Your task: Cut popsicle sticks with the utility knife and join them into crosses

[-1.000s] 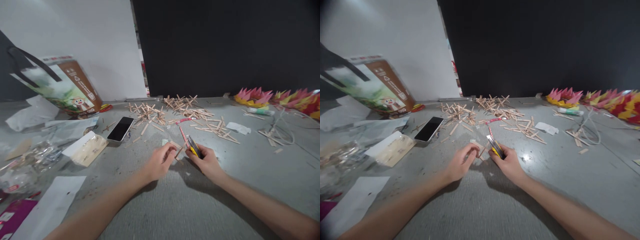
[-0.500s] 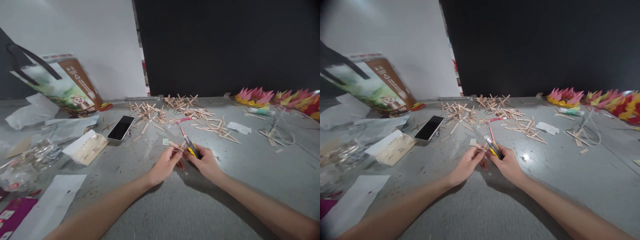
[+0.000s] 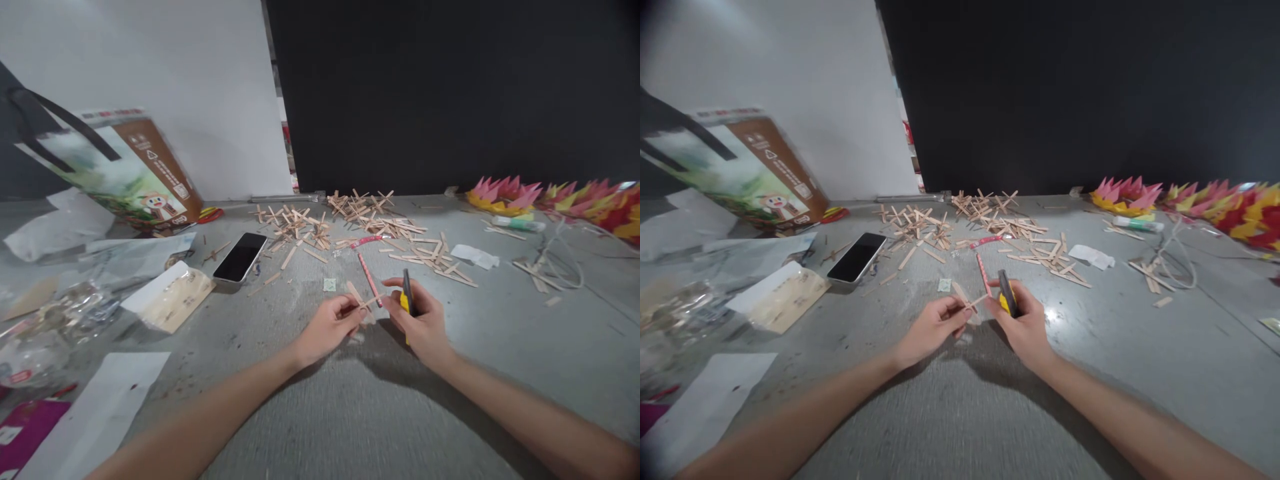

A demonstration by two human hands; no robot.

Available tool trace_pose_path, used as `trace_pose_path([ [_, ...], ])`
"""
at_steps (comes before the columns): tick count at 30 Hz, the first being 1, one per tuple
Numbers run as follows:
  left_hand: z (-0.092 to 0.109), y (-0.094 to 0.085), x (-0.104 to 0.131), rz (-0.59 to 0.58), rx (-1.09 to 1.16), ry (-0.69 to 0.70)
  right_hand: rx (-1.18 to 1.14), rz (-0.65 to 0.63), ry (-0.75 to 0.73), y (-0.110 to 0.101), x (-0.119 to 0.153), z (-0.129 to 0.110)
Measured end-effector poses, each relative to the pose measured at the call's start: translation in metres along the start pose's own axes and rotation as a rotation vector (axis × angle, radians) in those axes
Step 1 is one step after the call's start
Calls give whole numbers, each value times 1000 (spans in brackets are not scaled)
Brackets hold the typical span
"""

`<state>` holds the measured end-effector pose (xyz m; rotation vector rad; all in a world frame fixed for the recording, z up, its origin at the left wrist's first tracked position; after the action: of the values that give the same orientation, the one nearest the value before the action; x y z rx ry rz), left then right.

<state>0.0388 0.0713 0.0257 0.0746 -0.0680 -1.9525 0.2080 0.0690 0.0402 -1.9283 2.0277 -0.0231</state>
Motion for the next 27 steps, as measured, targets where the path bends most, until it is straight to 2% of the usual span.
trace_pose_path([
  [2,1,1,-1,-19,3,1,19,12,4,-1,0,-2],
  [6,5,-4,-2,28,29,20,55,1,2,1,-1,-5],
  [10,-2,-5,-1,61,304,-25,68,-39,-19,7,-1,-6],
  [13,-10,0,1,41,448,-77,91,-87,-27,15,2,-5],
  [16,-14,1,1,14,452,-73,99,-132,-17,16,3,0],
  [18,-15,-4,0,35,429,-47,123,-107,-27,8,1,1],
  [20,-16,-12,-1,77,403,-35,206,-51,-113,-6,-4,-4],
  [21,-15,-17,-2,104,395,-32,261,-33,-206,-12,-5,-10],
  [24,-13,-26,-3,135,400,-29,344,-211,-440,-6,-6,-24],
  [27,-11,-25,-3,114,422,-31,396,-298,-507,4,-6,-25],
])
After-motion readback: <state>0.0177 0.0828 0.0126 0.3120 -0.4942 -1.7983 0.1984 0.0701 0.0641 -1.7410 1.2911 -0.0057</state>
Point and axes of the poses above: each hand's wrist, its own x-axis away from the middle knuckle, its own y-axis out of the palm, z = x × y, the point moved 8 cm from there along -x, towards the middle knuckle, and after that the axes turned 4 degrees about y, right-handed, at the moved point
